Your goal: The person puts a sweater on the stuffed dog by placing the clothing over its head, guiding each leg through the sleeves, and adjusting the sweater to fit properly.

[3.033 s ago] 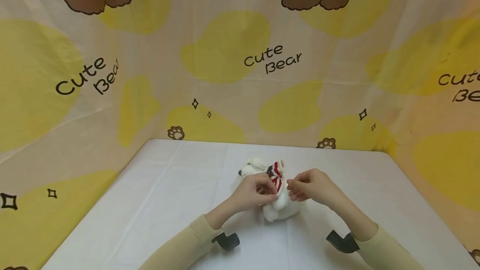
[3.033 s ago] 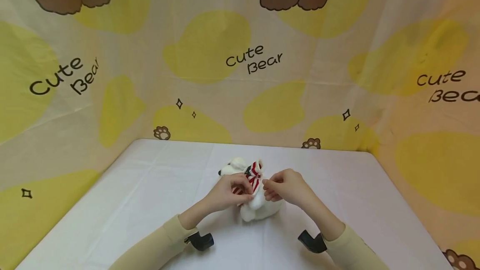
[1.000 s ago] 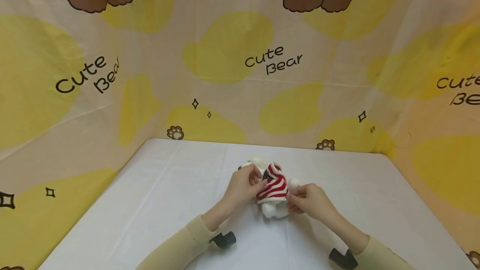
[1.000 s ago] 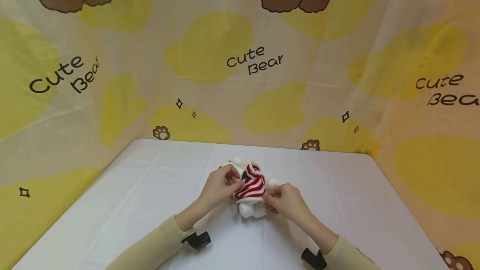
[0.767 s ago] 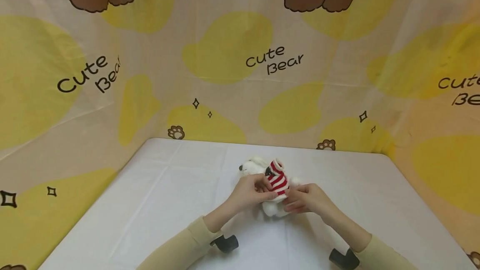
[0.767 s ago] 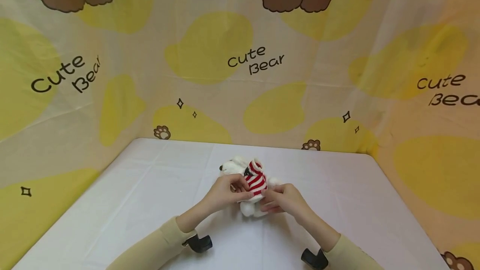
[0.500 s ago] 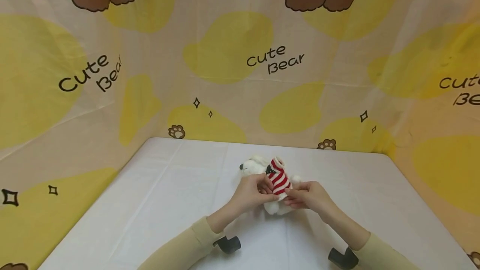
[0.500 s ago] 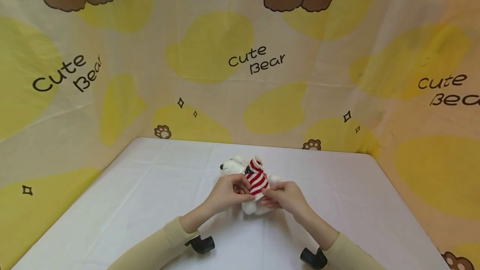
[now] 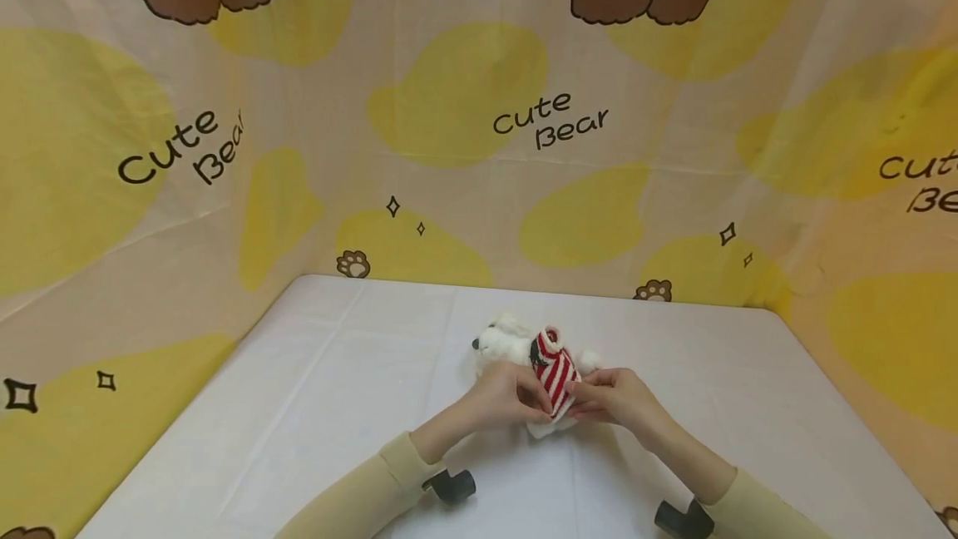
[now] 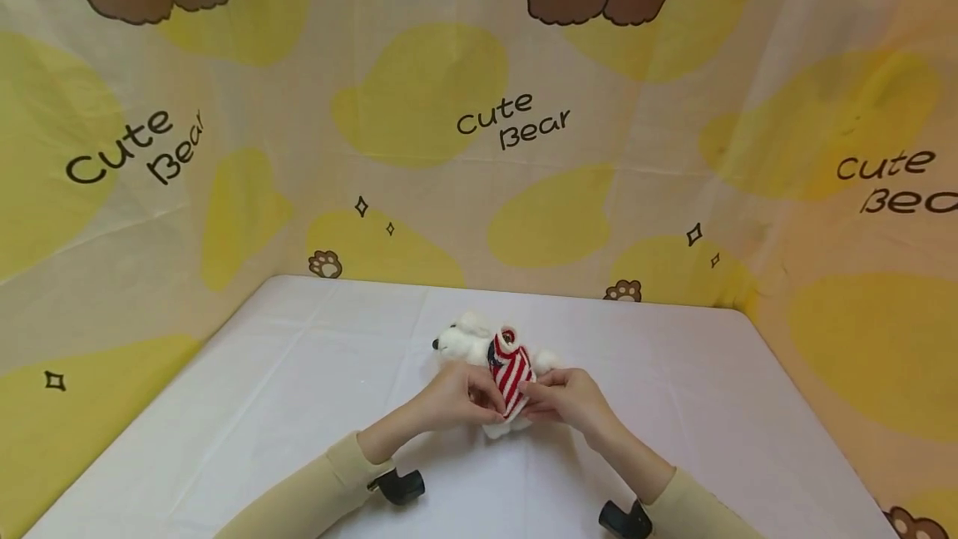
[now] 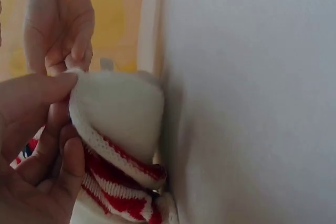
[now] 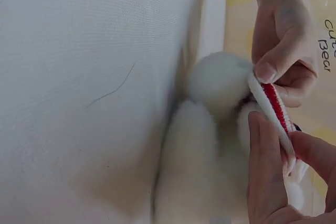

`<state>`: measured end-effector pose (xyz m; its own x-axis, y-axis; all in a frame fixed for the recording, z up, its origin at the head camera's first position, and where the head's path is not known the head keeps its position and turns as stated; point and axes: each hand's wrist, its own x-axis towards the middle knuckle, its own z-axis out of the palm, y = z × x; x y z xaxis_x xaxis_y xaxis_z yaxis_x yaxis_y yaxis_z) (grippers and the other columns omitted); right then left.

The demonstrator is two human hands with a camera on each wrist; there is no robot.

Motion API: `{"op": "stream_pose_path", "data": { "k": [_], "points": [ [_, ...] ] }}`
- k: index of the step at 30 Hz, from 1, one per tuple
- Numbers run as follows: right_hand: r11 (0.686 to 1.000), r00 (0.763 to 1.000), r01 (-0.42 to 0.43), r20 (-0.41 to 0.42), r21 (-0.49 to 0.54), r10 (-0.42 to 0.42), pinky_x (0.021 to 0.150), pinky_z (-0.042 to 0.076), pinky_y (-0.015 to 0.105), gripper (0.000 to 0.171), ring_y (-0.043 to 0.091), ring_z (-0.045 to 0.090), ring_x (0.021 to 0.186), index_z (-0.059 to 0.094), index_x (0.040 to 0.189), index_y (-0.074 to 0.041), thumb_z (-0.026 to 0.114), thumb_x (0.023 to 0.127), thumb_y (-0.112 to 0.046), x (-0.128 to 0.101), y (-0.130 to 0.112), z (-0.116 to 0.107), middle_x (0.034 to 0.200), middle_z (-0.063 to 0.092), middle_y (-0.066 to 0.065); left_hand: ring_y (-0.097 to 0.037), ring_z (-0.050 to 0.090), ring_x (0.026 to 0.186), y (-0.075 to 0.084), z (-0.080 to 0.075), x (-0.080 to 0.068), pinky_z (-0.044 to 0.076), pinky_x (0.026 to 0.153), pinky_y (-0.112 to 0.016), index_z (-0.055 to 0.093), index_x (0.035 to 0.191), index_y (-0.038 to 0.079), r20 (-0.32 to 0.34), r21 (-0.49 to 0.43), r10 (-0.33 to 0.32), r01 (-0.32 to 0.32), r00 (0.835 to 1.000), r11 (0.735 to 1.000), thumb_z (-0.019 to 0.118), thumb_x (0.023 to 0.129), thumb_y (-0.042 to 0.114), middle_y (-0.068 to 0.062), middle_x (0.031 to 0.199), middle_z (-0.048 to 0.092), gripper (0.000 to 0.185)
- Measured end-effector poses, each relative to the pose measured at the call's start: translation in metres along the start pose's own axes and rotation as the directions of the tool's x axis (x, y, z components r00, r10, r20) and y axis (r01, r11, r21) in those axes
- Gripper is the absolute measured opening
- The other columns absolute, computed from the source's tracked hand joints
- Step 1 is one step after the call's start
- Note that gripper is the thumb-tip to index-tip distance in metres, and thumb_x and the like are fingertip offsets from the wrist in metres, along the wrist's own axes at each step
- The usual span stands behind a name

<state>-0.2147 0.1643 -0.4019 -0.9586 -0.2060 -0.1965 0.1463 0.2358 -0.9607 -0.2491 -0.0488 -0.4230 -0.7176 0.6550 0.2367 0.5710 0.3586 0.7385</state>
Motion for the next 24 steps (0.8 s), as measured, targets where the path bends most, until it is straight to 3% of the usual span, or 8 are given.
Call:
{"op": "stream_pose_path", "data": {
  "k": [2,4,6,8,10,11,17,24],
  "points": [
    [1.000,1.000,-0.009,-0.026,-0.018,0.009,0.072,0.057,0.034,0.033,0.018,0.071,0.073,0.063,0.098,0.011,0.069,0.086,-0.020,0.001,0.001,0.002,0.084,0.072,0.011,0.005,0.053,0.071,-0.002,-0.001,0.000,0.049,0.065,-0.014,0.074,0.076,0.012,-0.022,-0.003,0.011,-0.011,1.000,1.000,0.078,0.076,0.013,0.004,0.078,0.067,0.004],
    [1.000,0.999,-0.013,-0.053,-0.027,0.011,0.072,0.057,0.033,0.029,0.016,0.070,0.072,0.063,0.095,0.011,0.069,0.085,-0.016,0.001,0.001,0.005,0.082,0.070,0.009,0.002,0.054,0.071,-0.003,-0.001,0.000,0.049,0.065,-0.016,0.072,0.078,0.012,-0.130,-0.007,-0.013,0.012,0.991,1.000,0.076,0.080,0.017,0.004,0.078,0.066,0.006],
    [0.999,0.998,-0.016,-0.065,-0.044,0.014,0.071,0.057,0.032,0.025,0.014,0.069,0.071,0.064,0.092,0.010,0.069,0.083,-0.013,0.001,0.003,0.006,0.082,0.068,0.006,-0.001,0.054,0.071,-0.005,-0.001,0.001,0.048,0.064,-0.018,0.068,0.085,0.012,-0.280,0.003,-0.066,0.070,0.958,0.998,0.071,0.084,0.021,0.004,0.081,0.064,0.010],
    [0.998,0.998,-0.012,-0.069,-0.061,0.008,0.071,0.057,0.032,0.021,0.013,0.068,0.071,0.064,0.087,0.008,0.070,0.081,-0.011,0.000,0.005,0.008,0.082,0.066,0.005,-0.003,0.054,0.068,-0.006,-0.002,0.002,0.046,0.061,-0.019,0.064,0.092,0.011,-0.408,0.023,-0.114,0.135,0.906,0.991,0.068,0.087,0.024,0.002,0.083,0.062,0.014],
    [0.996,0.998,-0.001,-0.067,-0.093,-0.006,0.071,0.057,0.032,0.019,0.012,0.067,0.071,0.065,0.084,0.006,0.071,0.080,-0.011,0.000,0.007,0.008,0.082,0.066,0.006,-0.003,0.053,0.066,-0.005,-0.003,0.003,0.045,0.059,-0.019,0.062,0.096,0.012,-0.475,0.064,-0.143,0.196,0.868,0.978,0.066,0.088,0.026,0.003,0.084,0.060,0.017],
    [0.994,0.997,0.003,-0.075,-0.113,-0.011,0.071,0.057,0.031,0.017,0.012,0.066,0.072,0.065,0.082,0.004,0.072,0.079,-0.011,0.000,0.008,0.008,0.082,0.065,0.006,-0.002,0.052,0.066,-0.006,-0.004,0.004,0.044,0.059,-0.018,0.061,0.096,0.012,-0.483,0.088,-0.145,0.212,0.864,0.973,0.066,0.088,0.027,0.003,0.084,0.060,0.018],
    [0.977,0.989,0.028,-0.136,-0.212,-0.058,0.060,0.051,0.023,0.018,0.010,0.056,0.068,0.061,0.071,0.000,0.077,0.072,-0.008,0.001,0.010,0.009,0.068,0.059,-0.001,-0.002,0.048,0.058,-0.003,-0.007,0.006,0.041,0.053,-0.019,0.064,0.079,0.014,-0.443,0.164,-0.135,0.229,0.886,0.959,0.069,0.084,0.022,0.007,0.069,0.058,0.010],
    [0.924,0.984,0.087,-0.114,-0.373,-0.139,0.058,0.054,0.028,0.021,0.011,0.058,0.062,0.058,0.065,-0.002,0.078,0.071,-0.007,0.002,0.013,0.008,0.060,0.060,-0.001,-0.004,0.047,0.058,-0.002,-0.010,0.003,0.036,0.049,-0.020,0.063,0.070,0.017,-0.440,0.361,-0.116,0.294,0.890,0.885,0.071,0.080,0.021,0.009,0.061,0.054,0.013]
  ]
}}
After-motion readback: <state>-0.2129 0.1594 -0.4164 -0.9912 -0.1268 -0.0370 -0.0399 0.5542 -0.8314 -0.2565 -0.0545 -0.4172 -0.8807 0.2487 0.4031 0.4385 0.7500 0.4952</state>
